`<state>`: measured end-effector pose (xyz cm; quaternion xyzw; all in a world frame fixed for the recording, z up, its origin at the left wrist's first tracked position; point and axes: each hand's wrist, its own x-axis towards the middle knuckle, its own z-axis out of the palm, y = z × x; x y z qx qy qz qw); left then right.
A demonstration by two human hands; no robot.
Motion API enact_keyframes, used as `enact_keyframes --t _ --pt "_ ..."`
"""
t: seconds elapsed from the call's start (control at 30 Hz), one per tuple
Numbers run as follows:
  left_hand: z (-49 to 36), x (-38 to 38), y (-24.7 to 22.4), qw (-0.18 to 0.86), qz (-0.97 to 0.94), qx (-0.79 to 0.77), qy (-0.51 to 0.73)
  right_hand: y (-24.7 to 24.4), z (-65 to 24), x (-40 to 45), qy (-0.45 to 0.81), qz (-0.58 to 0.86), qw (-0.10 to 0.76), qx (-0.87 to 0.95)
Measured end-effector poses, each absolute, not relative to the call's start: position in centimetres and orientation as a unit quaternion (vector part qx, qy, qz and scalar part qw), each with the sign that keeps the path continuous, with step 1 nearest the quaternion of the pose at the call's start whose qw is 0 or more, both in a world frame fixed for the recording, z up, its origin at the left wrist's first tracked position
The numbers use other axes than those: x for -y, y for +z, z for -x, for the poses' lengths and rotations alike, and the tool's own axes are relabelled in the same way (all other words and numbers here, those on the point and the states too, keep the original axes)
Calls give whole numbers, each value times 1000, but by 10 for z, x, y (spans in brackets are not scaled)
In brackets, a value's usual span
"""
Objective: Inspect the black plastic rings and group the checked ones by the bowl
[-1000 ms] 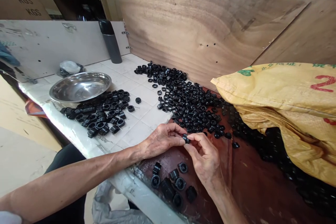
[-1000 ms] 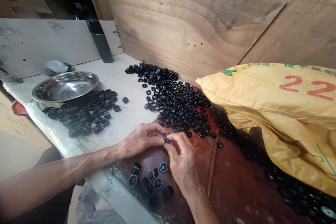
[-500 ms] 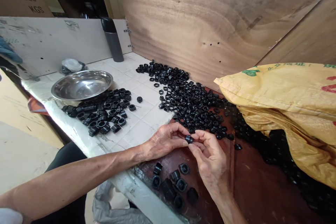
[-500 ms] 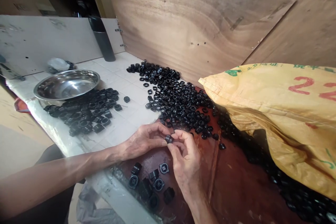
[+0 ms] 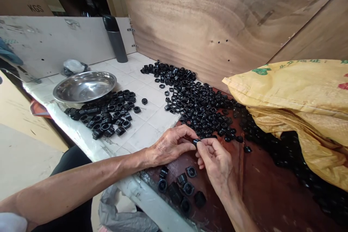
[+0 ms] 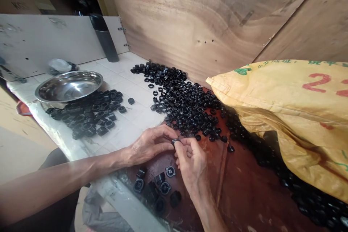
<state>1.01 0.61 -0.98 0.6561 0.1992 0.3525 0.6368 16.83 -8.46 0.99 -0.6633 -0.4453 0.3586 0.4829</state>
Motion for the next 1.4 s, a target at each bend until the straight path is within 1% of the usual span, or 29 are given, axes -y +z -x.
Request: enact_keyframes --t 0.07,0.13,0.3,0.4,0.47,0.53,0.6,0.67,0.73,0.77,0.83,0.93,1.0,1.07,1.13,1.27,1.33,1.4 --pt "-10 -6 -10 636 -656 -196 357 12 -170 84 390 661 473 434" --pt "-10 -6 -9 637 -654 -200 357 11 -173 84 395 649 479 441" --pt "-10 -5 -4 708 -580 -231 332 7 -177 84 311 633 486 517" --pt "-10 -5 -2 708 -579 -228 333 10 -178 85 285 641 457 547" --pt "-9 -5 -2 656 -636 -211 347 14 -177 86 274 656 427 559" --pt "-8 -6 -3 569 -714 -185 363 18 -175 87 261 667 406 567" --pt "-6 -7 -3 487 -770 -160 380 18 -173 87 263 673 403 561" --pt "-4 -7 -4 447 -794 -137 389 16 -172 86 293 673 412 539" --pt "-4 -8 -4 438 -802 -120 388 12 -171 85 325 674 414 518" --pt "-4 -7 -4 443 -801 -117 385 11 -171 85 326 678 412 514" --pt "-6 -7 -4 478 -782 -128 379 10 -170 85 286 695 406 520" --pt "-10 -4 -3 577 -712 -170 363 13 -171 86 217 702 430 525" --pt "-12 -3 -2 643 -652 -193 352 14 -172 87 219 675 456 537" --pt "-13 -2 -1 683 -610 -203 347 14 -174 88 228 637 472 565" --pt "-12 -3 0 686 -604 -203 351 14 -176 88 215 627 462 589" --pt "-9 -4 0 624 -669 -190 356 15 -177 87 156 673 398 603" --pt "-8 -5 0 613 -679 -190 356 16 -176 87 150 687 396 590" --pt "-8 -6 -1 621 -669 -200 358 17 -175 88 171 683 405 584"
